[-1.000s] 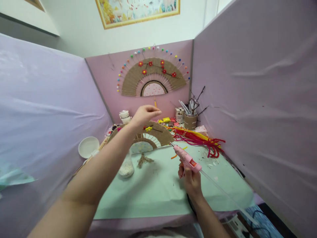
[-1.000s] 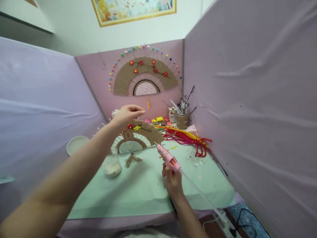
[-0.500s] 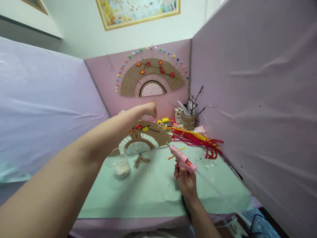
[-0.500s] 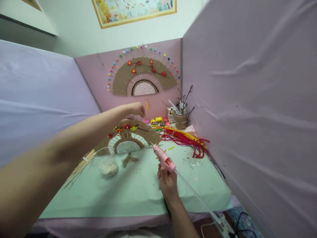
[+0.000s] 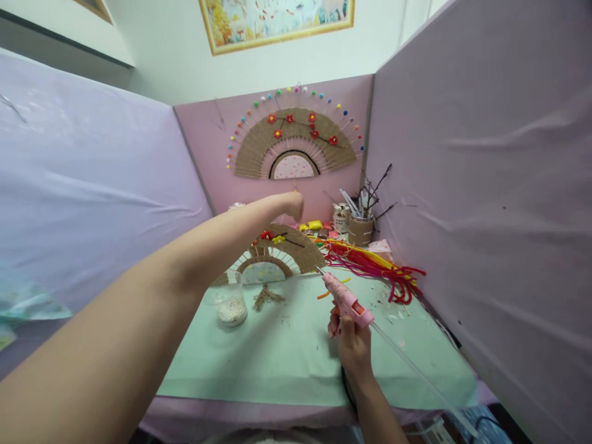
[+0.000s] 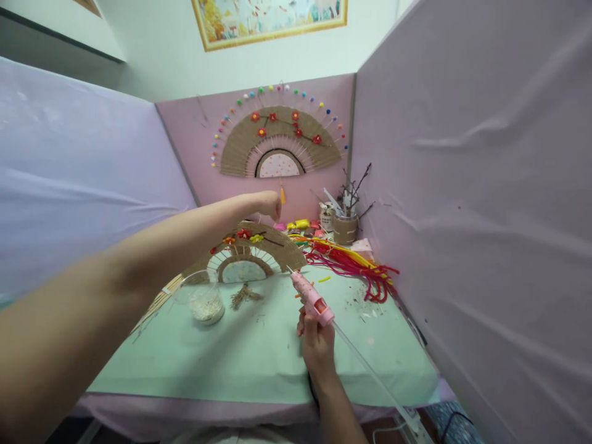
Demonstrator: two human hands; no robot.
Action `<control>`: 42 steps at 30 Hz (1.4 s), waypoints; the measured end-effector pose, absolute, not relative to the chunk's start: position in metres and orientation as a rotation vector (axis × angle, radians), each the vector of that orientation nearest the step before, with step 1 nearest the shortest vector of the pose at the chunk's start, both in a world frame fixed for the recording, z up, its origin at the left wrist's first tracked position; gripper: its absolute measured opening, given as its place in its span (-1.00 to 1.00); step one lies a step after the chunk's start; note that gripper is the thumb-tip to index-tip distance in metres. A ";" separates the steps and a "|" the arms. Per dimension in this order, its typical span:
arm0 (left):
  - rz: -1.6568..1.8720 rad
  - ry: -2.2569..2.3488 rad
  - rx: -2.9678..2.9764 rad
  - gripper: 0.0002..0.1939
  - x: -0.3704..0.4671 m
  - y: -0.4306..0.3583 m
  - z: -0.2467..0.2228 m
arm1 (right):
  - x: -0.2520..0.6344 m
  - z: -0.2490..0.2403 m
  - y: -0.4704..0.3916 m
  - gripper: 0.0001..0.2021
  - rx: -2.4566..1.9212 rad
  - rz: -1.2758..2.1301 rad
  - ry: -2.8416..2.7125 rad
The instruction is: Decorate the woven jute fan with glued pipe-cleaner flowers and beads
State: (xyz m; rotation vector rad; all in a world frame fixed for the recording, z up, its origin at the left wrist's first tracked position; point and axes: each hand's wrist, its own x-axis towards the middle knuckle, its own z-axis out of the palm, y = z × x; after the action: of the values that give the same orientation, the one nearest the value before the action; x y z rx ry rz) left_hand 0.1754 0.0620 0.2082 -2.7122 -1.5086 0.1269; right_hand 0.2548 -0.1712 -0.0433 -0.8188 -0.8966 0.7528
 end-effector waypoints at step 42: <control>0.403 -1.314 -2.557 -0.82 0.176 0.070 0.205 | 0.254 -0.046 -0.171 -0.57 -0.791 0.748 -0.884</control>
State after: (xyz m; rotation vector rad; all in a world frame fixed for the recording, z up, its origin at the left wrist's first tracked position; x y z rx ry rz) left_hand 0.1765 0.0705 0.2049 -2.5572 -1.3142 0.4026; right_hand 0.2542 -0.1711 -0.0455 -0.7913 -0.8843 0.7481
